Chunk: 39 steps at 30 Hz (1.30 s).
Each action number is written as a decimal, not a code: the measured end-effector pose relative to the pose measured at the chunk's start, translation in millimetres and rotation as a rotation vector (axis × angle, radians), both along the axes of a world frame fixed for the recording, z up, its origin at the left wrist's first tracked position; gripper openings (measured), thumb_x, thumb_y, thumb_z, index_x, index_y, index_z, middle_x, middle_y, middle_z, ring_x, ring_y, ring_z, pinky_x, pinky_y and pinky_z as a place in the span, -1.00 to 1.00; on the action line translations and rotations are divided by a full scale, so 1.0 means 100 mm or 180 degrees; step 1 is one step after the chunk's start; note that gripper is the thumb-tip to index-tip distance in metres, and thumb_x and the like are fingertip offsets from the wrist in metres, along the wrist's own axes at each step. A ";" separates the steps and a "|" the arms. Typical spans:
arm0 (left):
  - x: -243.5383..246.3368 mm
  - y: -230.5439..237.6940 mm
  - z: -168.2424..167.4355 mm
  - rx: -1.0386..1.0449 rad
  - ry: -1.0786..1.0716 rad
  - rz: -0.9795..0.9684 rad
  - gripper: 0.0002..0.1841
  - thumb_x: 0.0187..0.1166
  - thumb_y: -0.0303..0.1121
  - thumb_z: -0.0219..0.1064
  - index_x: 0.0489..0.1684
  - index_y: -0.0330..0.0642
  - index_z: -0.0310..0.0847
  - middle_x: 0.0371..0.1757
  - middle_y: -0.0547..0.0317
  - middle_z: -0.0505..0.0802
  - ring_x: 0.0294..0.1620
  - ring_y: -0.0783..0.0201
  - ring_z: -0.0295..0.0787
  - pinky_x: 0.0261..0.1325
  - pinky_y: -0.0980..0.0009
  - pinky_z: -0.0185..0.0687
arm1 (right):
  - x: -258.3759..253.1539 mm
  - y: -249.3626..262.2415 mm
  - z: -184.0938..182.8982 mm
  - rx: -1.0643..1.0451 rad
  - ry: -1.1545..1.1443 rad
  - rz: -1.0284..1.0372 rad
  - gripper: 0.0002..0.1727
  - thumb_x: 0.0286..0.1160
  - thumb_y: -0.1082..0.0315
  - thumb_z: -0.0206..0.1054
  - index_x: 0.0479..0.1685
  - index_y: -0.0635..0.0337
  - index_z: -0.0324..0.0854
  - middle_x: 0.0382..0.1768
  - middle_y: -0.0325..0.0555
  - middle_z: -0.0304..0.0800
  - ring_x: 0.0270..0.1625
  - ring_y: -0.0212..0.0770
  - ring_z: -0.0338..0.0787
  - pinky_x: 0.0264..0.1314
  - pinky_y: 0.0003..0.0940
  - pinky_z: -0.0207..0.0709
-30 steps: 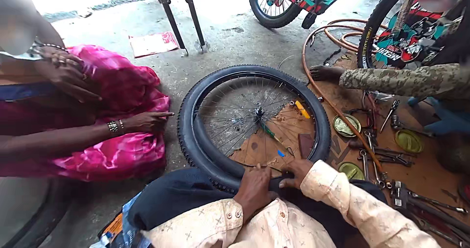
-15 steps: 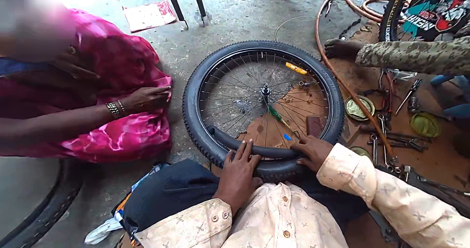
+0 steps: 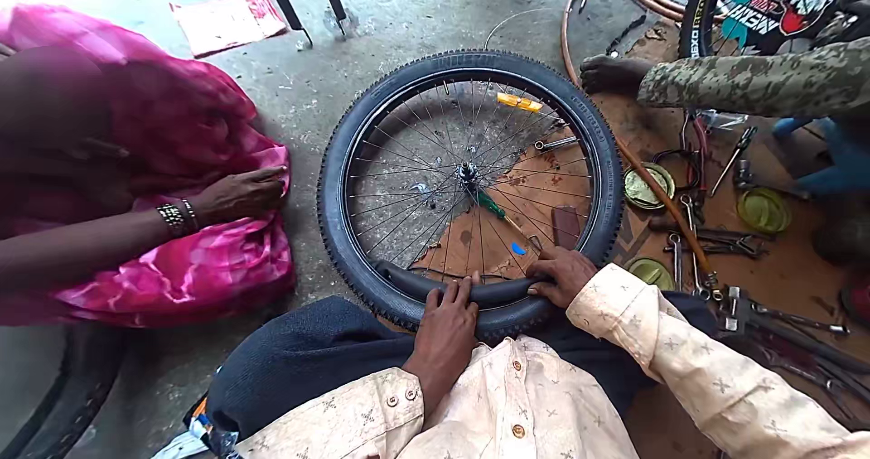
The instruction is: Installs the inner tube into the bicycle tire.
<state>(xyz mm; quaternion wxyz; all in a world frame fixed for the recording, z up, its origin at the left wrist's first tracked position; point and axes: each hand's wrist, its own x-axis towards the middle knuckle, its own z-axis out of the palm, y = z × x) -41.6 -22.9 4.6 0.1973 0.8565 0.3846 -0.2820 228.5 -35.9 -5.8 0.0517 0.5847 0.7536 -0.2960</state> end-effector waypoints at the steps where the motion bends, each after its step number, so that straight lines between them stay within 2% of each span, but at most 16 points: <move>1: 0.01 0.00 -0.01 -0.0007 0.0010 0.0006 -0.41 0.46 -0.01 0.44 0.48 -0.05 0.62 0.86 0.11 0.27 0.84 -0.01 0.13 0.76 -0.10 0.08 | -0.02 0.01 0.02 -0.0082 -0.0062 -0.0050 -0.66 0.50 -0.11 0.43 0.10 -0.22 0.83 0.08 -0.12 0.81 0.22 0.00 0.75 0.17 0.15 0.60; 5: 0.03 0.03 -0.02 0.0071 -0.0084 -0.0041 -0.37 0.39 -0.01 0.51 0.44 -0.12 0.62 0.69 0.02 0.49 0.72 -0.02 0.34 0.76 -0.03 0.15 | -0.05 0.09 0.06 -0.0429 -0.0216 -0.0060 -0.62 0.51 -0.15 0.42 0.16 -0.23 0.78 0.15 -0.13 0.78 0.28 -0.01 0.72 0.24 0.12 0.61; 8: 0.05 0.08 0.00 0.0017 -0.0168 -0.0052 -0.25 0.31 0.08 0.55 0.49 -0.16 0.56 0.70 0.03 0.48 0.66 -0.02 0.39 0.66 -0.11 0.20 | -0.06 0.13 0.07 -0.0566 -0.0285 0.0031 -0.54 0.46 -0.23 0.42 0.20 -0.22 0.75 0.14 -0.10 0.75 0.28 0.00 0.71 0.22 0.12 0.63; 12: 0.05 0.10 -0.05 0.0067 -0.0352 0.0088 -0.18 0.19 0.05 0.61 0.53 -0.11 0.51 0.64 0.00 0.51 0.60 -0.05 0.43 0.52 -0.09 0.36 | -0.02 0.16 0.05 -0.0934 -0.0229 0.0334 -0.26 0.11 -0.28 0.65 0.33 -0.18 0.68 0.25 -0.01 0.69 0.36 0.06 0.67 0.35 0.15 0.60; 15: 0.04 0.12 -0.01 -0.0146 -0.0507 0.0186 -0.14 0.24 -0.03 0.59 0.64 -0.15 0.42 0.52 -0.07 0.63 0.51 -0.09 0.53 0.53 -0.09 0.38 | -0.08 0.19 0.03 -0.1320 -0.0382 0.0567 -0.11 0.00 -0.15 0.76 0.49 -0.11 0.58 0.34 0.08 0.63 0.43 0.15 0.62 0.42 0.19 0.54; 17: 0.04 0.19 0.07 -0.0314 -0.0488 0.0182 -0.28 0.32 -0.08 0.55 0.51 -0.19 0.51 0.36 -0.08 0.73 0.38 -0.08 0.64 0.46 -0.07 0.47 | -0.15 0.28 0.04 -0.1428 -0.0499 0.0616 -0.21 0.04 -0.06 0.76 0.41 -0.12 0.62 0.26 0.06 0.73 0.32 0.15 0.71 0.33 0.23 0.58; 19: 0.04 0.22 0.06 -0.0416 -0.0447 0.0177 -0.46 0.32 -0.15 0.52 0.29 -0.18 0.62 0.12 -0.07 0.81 0.20 -0.10 0.76 0.20 -0.10 0.65 | -0.21 0.34 0.10 -0.1604 -0.0534 0.0657 -0.35 0.12 -0.02 0.72 0.31 -0.13 0.71 0.11 0.03 0.85 0.22 0.12 0.80 0.29 0.26 0.58; 22: 0.07 0.22 0.05 -0.0633 -0.0373 0.0202 -0.59 0.34 -0.23 0.49 0.15 -0.15 0.67 0.06 -0.13 0.82 0.17 -0.18 0.77 0.11 -0.19 0.66 | -0.30 0.40 0.17 -0.1980 -0.0760 0.0832 -0.45 0.25 -0.04 0.65 0.25 -0.07 0.78 0.10 0.07 0.86 0.25 0.13 0.79 0.34 0.25 0.55; 23: 0.08 0.23 0.06 -0.0663 -0.0317 0.0178 -0.57 0.35 -0.24 0.49 0.19 -0.16 0.65 0.08 -0.16 0.81 0.17 -0.20 0.76 0.10 -0.20 0.66 | -0.32 0.43 0.18 -0.2026 -0.0831 0.0956 -0.48 0.28 -0.04 0.62 0.21 -0.03 0.79 0.09 0.09 0.86 0.24 0.14 0.80 0.33 0.25 0.56; 26: 0.12 0.24 0.11 -0.0819 -0.0101 0.0154 -0.51 0.36 -0.29 0.47 0.30 -0.20 0.58 0.15 -0.23 0.78 0.22 -0.26 0.73 0.11 -0.23 0.64 | -0.41 0.42 0.20 -0.2167 -0.0992 0.1167 -0.46 0.41 0.00 0.55 0.33 0.05 0.73 0.20 0.18 0.81 0.36 0.21 0.73 0.42 0.25 0.49; 29: 0.13 0.24 0.15 -0.0826 -0.0107 0.0198 -0.38 0.34 -0.30 0.49 0.45 -0.23 0.45 0.14 -0.26 0.77 0.20 -0.27 0.75 0.09 -0.22 0.66 | -0.32 0.41 0.18 -0.2101 -0.0632 0.0891 -0.42 0.40 0.01 0.56 0.38 0.06 0.69 0.13 0.18 0.83 0.28 0.18 0.77 0.38 0.24 0.51; 31: 0.09 0.20 0.11 -0.0716 -0.0384 0.0227 -0.31 0.28 -0.36 0.51 0.50 -0.19 0.40 0.13 -0.22 0.78 0.18 -0.24 0.77 0.10 -0.20 0.66 | -0.21 0.40 0.16 -0.2045 -0.0330 0.0687 -0.46 0.41 0.05 0.56 0.33 0.09 0.70 0.05 0.13 0.85 0.18 0.13 0.80 0.35 0.20 0.53; 33: 0.06 0.15 0.05 -0.0674 -0.0734 0.0238 -0.30 0.26 -0.34 0.53 0.51 -0.12 0.42 0.28 -0.15 0.74 0.30 -0.18 0.70 0.25 -0.18 0.60 | -0.14 0.35 0.15 -0.2003 -0.0315 0.0657 -0.51 0.45 0.07 0.53 0.29 0.12 0.70 0.08 0.13 0.84 0.23 0.14 0.78 0.39 0.22 0.51; 36: 0.01 0.19 0.15 -0.0660 -0.0943 0.0485 -0.35 0.50 0.07 0.43 0.54 -0.04 0.50 0.60 -0.01 0.60 0.61 -0.06 0.48 0.63 -0.20 0.22 | 0.03 0.33 0.09 -0.1894 -0.0375 0.0715 -0.54 0.48 0.08 0.51 0.29 0.10 0.72 0.14 0.15 0.82 0.30 0.16 0.76 0.41 0.22 0.50; 37: -0.04 0.23 0.22 -0.0457 -0.0929 0.0662 -0.33 0.53 0.21 0.36 0.50 -0.04 0.57 0.55 0.03 0.65 0.59 -0.03 0.52 0.67 -0.20 0.18 | 0.12 0.34 0.04 -0.1832 -0.0436 0.0743 -0.52 0.44 0.08 0.54 0.29 0.10 0.73 0.15 0.15 0.82 0.30 0.17 0.76 0.41 0.23 0.51; 39: -0.20 0.34 0.31 0.0172 -0.0750 0.0992 -0.32 0.58 0.28 0.27 0.37 -0.13 0.67 0.43 -0.05 0.73 0.55 -0.09 0.55 0.70 -0.26 0.11 | 0.17 0.42 0.22 -0.1868 -0.0836 0.0686 -0.53 0.51 0.16 0.49 0.36 0.14 0.70 0.30 0.22 0.74 0.45 0.22 0.66 0.51 0.26 0.42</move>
